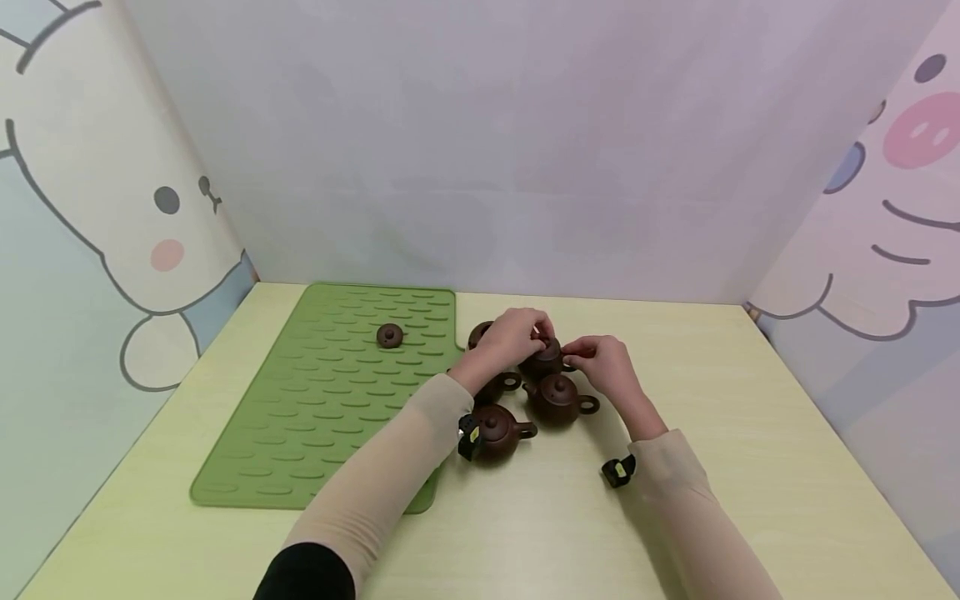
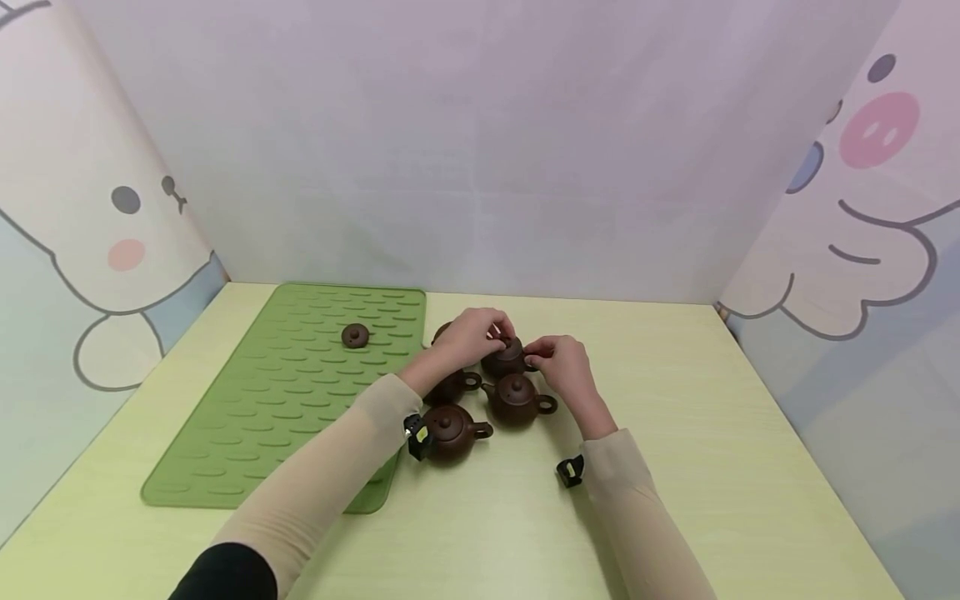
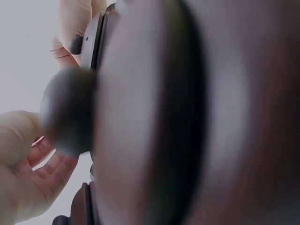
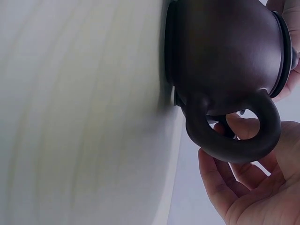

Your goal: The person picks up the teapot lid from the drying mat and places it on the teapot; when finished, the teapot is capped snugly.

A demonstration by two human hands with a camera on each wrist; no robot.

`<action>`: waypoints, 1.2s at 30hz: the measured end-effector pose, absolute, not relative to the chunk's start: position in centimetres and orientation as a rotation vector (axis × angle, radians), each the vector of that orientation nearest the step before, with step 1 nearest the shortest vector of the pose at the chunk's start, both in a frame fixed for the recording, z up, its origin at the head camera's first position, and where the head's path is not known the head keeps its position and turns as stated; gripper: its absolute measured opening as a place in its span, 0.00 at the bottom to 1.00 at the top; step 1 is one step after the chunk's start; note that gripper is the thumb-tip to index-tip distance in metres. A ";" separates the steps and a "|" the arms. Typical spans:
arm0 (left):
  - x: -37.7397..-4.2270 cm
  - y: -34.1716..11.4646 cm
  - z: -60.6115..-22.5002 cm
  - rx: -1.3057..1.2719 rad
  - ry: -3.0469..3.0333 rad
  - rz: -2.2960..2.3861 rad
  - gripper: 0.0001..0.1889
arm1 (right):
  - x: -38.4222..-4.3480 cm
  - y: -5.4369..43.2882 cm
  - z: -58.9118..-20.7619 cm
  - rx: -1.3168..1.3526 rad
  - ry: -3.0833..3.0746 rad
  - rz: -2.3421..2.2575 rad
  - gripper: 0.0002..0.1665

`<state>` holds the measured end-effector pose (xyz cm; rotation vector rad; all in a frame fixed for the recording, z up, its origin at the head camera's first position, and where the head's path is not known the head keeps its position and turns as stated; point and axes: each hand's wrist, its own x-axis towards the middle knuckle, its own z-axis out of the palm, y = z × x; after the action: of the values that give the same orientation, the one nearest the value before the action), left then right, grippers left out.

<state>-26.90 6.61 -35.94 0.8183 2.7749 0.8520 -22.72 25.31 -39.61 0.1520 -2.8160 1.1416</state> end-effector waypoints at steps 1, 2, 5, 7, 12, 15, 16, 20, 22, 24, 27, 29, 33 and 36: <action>-26.9 6.6 -36.0 0.822 2.770 0.849 0.07 | -22.7 25.3 -39.6 0.148 -2.816 1.141 0.09; -26.9 6.5 -36.0 0.828 2.765 0.848 0.07 | -22.7 25.2 -39.6 0.150 -2.817 1.138 0.09; -27.0 6.3 -35.9 0.840 2.745 0.859 0.08 | -22.6 25.1 -39.5 0.144 -2.821 1.126 0.09; -26.9 6.0 -35.8 0.845 2.736 0.869 0.08 | -22.6 25.1 -39.5 0.142 -2.819 1.128 0.08; -26.8 5.2 -35.2 0.828 2.744 0.885 0.08 | -22.6 25.2 -39.5 0.153 -2.815 1.129 0.09; -26.9 4.6 -35.0 0.804 2.758 0.900 0.09 | -22.6 25.3 -39.5 0.156 -2.815 1.128 0.09; -27.0 4.4 -35.0 0.794 2.760 0.915 0.09 | -22.6 25.2 -39.5 0.154 -2.814 1.131 0.09; -27.3 3.4 -35.1 0.771 2.784 0.944 0.08 | -22.6 25.2 -39.4 0.145 -2.814 1.133 0.09; -27.4 2.8 -35.1 0.757 2.785 0.971 0.08 | -22.6 25.2 -39.5 0.135 -2.818 1.127 0.09; -27.5 2.2 -35.1 0.737 2.787 0.994 0.08 | -22.6 25.2 -39.5 0.131 -2.822 1.123 0.09; -27.7 1.3 -35.1 0.711 2.791 1.035 0.09 | -22.5 25.2 -39.5 0.133 -2.824 1.122 0.09; -27.8 0.7 -35.1 0.696 2.799 1.055 0.09 | -22.6 25.2 -39.5 0.135 -2.824 1.120 0.09; -28.0 -0.7 -35.1 0.660 2.782 1.101 0.08 | -22.6 25.2 -39.4 0.129 -2.826 1.120 0.09; -28.0 -1.7 -35.1 0.624 2.760 1.143 0.08 | -22.6 25.2 -39.5 0.128 -2.826 1.126 0.09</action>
<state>-27.95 -1.73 -35.15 0.6245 2.7600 1.1429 -22.61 25.23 -39.46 0.1281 -2.8262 1.1260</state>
